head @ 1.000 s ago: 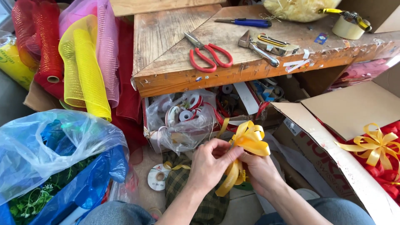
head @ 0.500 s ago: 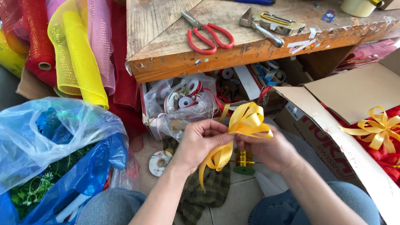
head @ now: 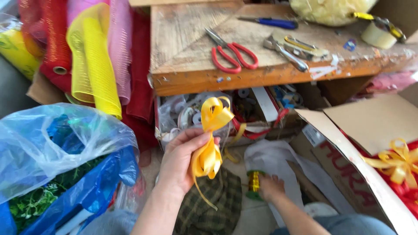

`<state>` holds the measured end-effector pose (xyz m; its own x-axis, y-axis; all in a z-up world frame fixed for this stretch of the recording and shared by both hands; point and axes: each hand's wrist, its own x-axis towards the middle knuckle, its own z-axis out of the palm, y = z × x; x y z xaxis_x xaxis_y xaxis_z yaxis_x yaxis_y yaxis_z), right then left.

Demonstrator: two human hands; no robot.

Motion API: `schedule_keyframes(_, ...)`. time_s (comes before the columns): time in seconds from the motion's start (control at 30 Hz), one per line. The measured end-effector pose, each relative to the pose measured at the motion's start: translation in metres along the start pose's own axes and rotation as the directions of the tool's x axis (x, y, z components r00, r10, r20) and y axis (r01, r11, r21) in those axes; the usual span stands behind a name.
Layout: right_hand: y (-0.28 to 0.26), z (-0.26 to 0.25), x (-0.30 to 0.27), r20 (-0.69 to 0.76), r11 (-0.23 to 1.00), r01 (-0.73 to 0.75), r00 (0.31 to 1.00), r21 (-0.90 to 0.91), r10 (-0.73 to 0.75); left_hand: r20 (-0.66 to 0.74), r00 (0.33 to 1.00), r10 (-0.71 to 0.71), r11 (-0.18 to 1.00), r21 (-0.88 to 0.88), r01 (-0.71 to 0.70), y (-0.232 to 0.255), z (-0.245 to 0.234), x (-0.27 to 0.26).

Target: The person is creating decorative bows from yellow ribbon by folding loops and cutting the ends with scissors.

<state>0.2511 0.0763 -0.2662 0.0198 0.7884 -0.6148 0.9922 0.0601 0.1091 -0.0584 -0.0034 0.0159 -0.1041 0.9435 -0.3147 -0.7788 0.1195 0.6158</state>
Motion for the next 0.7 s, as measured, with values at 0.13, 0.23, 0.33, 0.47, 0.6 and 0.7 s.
schedule_keyframes(0.13,0.020,0.043,0.046,-0.055,0.990,0.061,0.996,-0.127,-0.069,0.020,1.000,-0.022,0.999,-0.036,0.023,0.005,-0.017,0.008)
schedule_keyframes(0.23,-0.007,-0.011,0.022,0.064,0.883,-0.116,0.993,0.455,0.098,-0.021,0.994,-0.107,0.993,0.045,0.108,0.025,-0.002,0.006)
schedule_keyframes(0.33,-0.048,-0.134,-0.095,0.097,0.133,-0.096,0.995,0.987,-0.005,0.001,0.989,-0.147,0.989,0.022,0.147,0.015,-0.004,0.021)
schedule_keyframes(0.47,-0.024,-0.161,-0.090,-0.151,-0.193,0.129,0.983,0.973,-0.102,0.152,0.981,-0.123,0.992,-0.020,0.127,0.001,-0.009,0.028)
schedule_keyframes(0.6,-0.016,-0.198,-0.137,-0.294,-0.451,0.261,0.956,0.854,-0.002,0.295,0.934,-0.202,0.978,0.004,0.210,-0.016,-0.007,0.022)
schedule_keyframes(0.7,-0.016,-0.202,-0.149,-0.316,-0.547,0.265,0.949,0.794,0.002,0.455,0.855,-0.248,0.962,0.009,0.274,-0.032,-0.004,0.015)
